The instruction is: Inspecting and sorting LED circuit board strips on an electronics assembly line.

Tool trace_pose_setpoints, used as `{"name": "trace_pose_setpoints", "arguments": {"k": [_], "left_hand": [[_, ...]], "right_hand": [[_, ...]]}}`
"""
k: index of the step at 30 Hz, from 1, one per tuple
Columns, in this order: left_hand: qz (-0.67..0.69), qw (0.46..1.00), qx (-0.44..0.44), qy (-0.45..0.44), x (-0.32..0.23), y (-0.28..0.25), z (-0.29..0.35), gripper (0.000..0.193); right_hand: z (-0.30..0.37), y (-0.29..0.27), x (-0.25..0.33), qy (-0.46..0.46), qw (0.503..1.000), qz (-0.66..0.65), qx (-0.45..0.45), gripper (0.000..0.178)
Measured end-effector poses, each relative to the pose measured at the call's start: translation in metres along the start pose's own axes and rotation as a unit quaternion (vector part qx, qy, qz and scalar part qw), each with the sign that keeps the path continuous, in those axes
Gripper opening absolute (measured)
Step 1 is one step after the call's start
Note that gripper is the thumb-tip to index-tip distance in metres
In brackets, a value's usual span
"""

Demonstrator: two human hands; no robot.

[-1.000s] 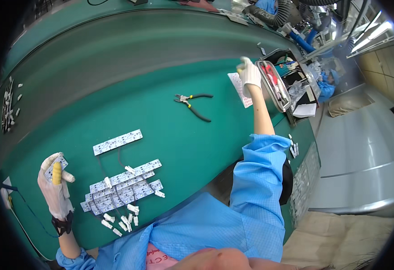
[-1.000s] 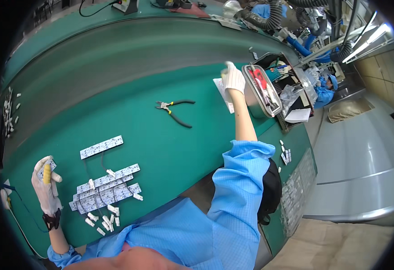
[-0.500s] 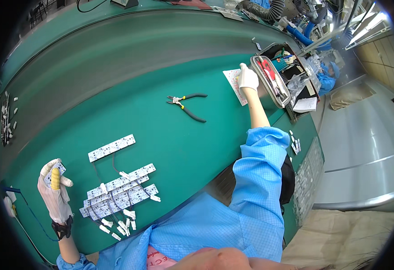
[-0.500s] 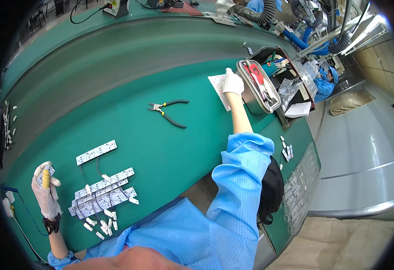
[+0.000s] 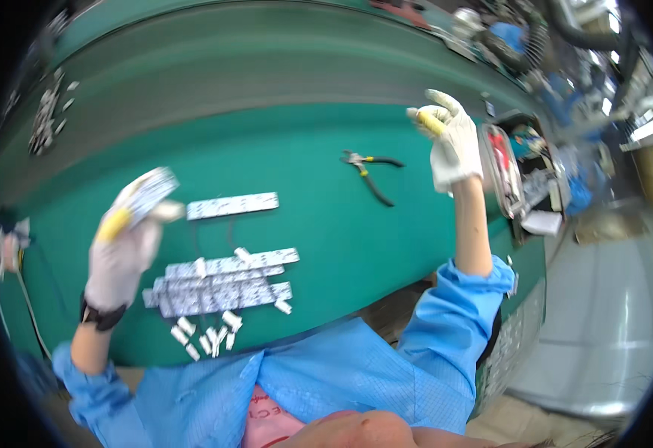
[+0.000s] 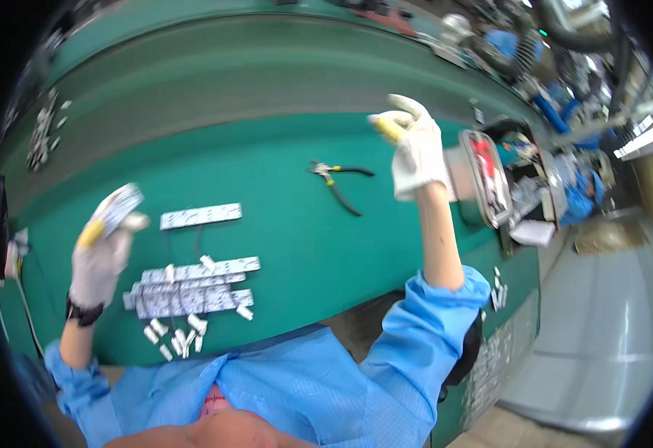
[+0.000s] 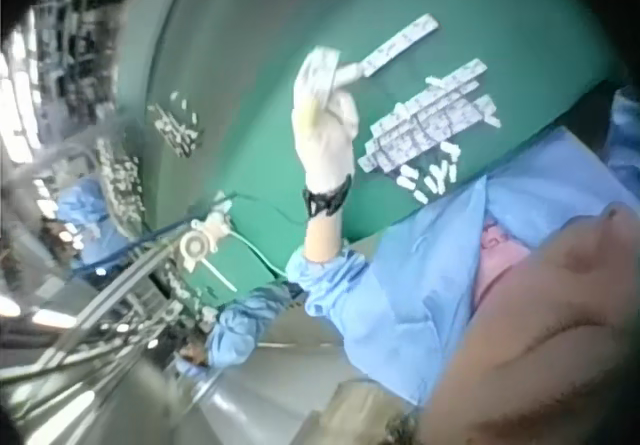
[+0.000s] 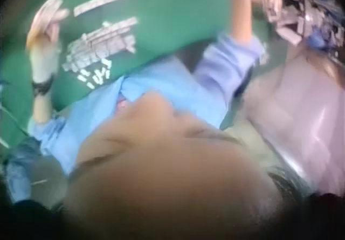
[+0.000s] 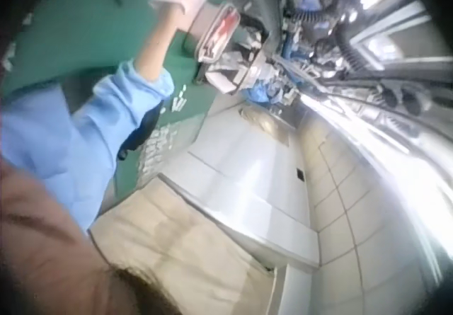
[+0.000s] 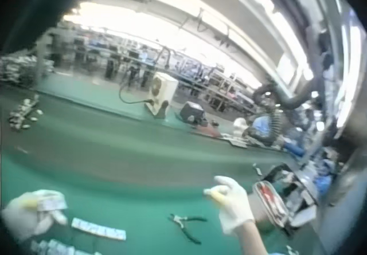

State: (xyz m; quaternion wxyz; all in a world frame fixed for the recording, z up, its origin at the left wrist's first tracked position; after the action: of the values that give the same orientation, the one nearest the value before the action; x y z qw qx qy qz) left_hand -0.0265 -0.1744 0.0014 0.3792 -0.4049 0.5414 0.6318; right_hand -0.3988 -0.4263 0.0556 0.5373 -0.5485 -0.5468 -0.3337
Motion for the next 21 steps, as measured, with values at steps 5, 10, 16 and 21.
{"name": "trace_pose_setpoints", "arguments": {"k": [5,10,16,21], "left_hand": [[-0.094,0.993,0.058,0.044,0.005,0.081,-0.024,0.053],[-0.057,0.992,0.023,0.113,0.002,0.087,-0.016,0.042],[-0.07,0.988,0.03,0.134,-0.006,0.095,-0.015,0.045],[-0.231,0.949,0.024,0.215,-0.011,0.092,-0.013,0.049]], "right_hand": [[0.094,0.164,0.084,0.087,0.938,-0.256,0.216,0.062],[0.092,0.19,0.085,-0.009,0.97,-0.176,0.168,0.061],[0.087,0.194,0.084,-0.019,0.977,-0.18,0.113,0.058],[0.087,0.198,0.087,-0.049,0.981,-0.158,0.1,0.05]]}}
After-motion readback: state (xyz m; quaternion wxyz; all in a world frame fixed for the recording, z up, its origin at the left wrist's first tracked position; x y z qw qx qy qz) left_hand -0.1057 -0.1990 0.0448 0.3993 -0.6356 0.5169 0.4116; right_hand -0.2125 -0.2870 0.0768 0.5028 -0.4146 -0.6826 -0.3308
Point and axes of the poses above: each hand's wrist, its own z-axis away from the middle knuckle, its own y-axis out of the palm, x = y × z, the point moved 9 cm from there along -z, towards the middle knuckle, and after that the axes turned 3 degrees about -z, right-handed, at the moved point
